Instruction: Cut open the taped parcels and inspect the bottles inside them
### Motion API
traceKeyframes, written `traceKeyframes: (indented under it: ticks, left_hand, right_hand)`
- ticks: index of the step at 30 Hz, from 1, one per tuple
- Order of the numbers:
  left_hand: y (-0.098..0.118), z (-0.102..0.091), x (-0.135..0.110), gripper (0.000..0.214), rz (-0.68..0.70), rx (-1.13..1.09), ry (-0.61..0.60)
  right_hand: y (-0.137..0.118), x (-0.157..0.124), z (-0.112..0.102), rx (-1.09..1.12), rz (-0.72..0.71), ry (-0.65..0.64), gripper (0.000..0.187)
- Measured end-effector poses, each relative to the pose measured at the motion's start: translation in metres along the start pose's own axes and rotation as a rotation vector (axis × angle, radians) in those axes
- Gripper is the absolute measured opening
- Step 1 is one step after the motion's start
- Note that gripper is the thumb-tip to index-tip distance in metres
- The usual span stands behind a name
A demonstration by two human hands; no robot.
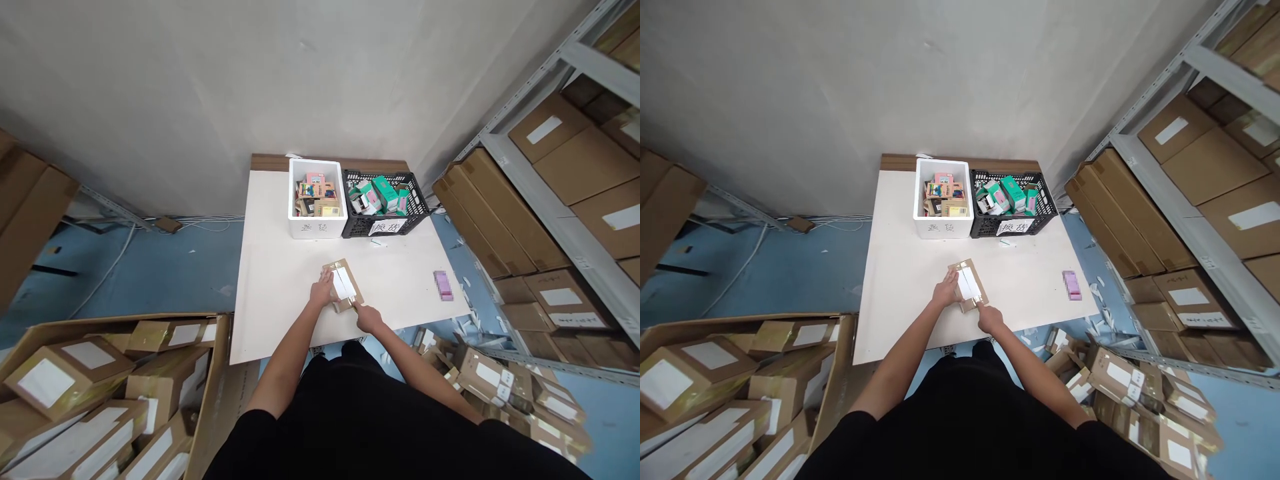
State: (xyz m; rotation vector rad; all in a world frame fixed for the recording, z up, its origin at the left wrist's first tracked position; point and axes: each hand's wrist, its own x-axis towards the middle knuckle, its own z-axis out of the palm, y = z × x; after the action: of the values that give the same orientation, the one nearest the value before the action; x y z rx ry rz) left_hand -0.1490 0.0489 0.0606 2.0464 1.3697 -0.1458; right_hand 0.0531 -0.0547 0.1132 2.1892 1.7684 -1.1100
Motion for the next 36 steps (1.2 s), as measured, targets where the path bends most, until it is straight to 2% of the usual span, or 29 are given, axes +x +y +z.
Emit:
traceKeyframes:
  ticks: [2,5,7,10,13,15,17,19,22,25,28,30,36]
  left_hand:
    - [0.002,-0.003,-0.001,0.123,-0.004,0.031,-0.011]
    - [0.010,-0.004,-0.007,0.119,-0.034,0.054,0.001]
    - [0.022,0.000,-0.014,0.114,-0.092,0.071,0.058]
    - [0.050,0.010,-0.022,0.098,-0.264,0.140,0.185]
    - [0.071,0.007,-0.022,0.083,-0.387,0.182,0.190]
    - [0.073,-0.002,-0.016,0.073,-0.350,0.176,0.155]
    - [0.067,-0.012,-0.010,0.064,-0.219,0.179,0.132]
    - [0.057,-0.015,-0.005,0.065,-0.071,0.205,0.092]
    - [0.048,-0.002,-0.006,0.074,-0.002,0.257,0.041]
    - [0.047,0.022,-0.013,0.072,-0.040,0.256,0.113]
    - [0.049,0.041,-0.017,0.070,-0.061,0.227,0.202]
    - [0.048,0.048,-0.017,0.070,-0.068,0.240,0.217]
    - [0.043,0.049,-0.011,0.071,-0.076,0.288,0.200]
  right_hand:
    - [0.000,-0.011,0.000,-0.080,-0.012,-0.042,0.067]
    - [-0.006,-0.019,-0.013,-0.127,-0.015,-0.066,0.062]
    - [-0.005,-0.026,-0.026,-0.102,0.003,-0.028,0.058]
    - [0.010,-0.044,-0.039,-0.064,0.060,0.070,0.057]
    - [0.028,-0.060,-0.042,0.003,0.130,0.149,0.061]
    - [0.037,-0.065,-0.039,0.129,0.166,0.182,0.061]
    - [0.042,-0.062,-0.034,0.329,0.171,0.214,0.061]
    - [0.044,-0.054,-0.028,0.570,0.141,0.271,0.061]
    - [0.047,-0.033,-0.018,0.917,0.085,0.364,0.056]
    - [0.052,-0.009,-0.011,1.086,0.125,0.321,0.041]
    - [0.058,0.013,-0.013,1.012,0.269,0.232,0.028]
    - [0.059,0.024,-0.020,0.907,0.307,0.212,0.025]
    - [0.039,0.039,-0.041,0.453,0.230,0.072,0.020]
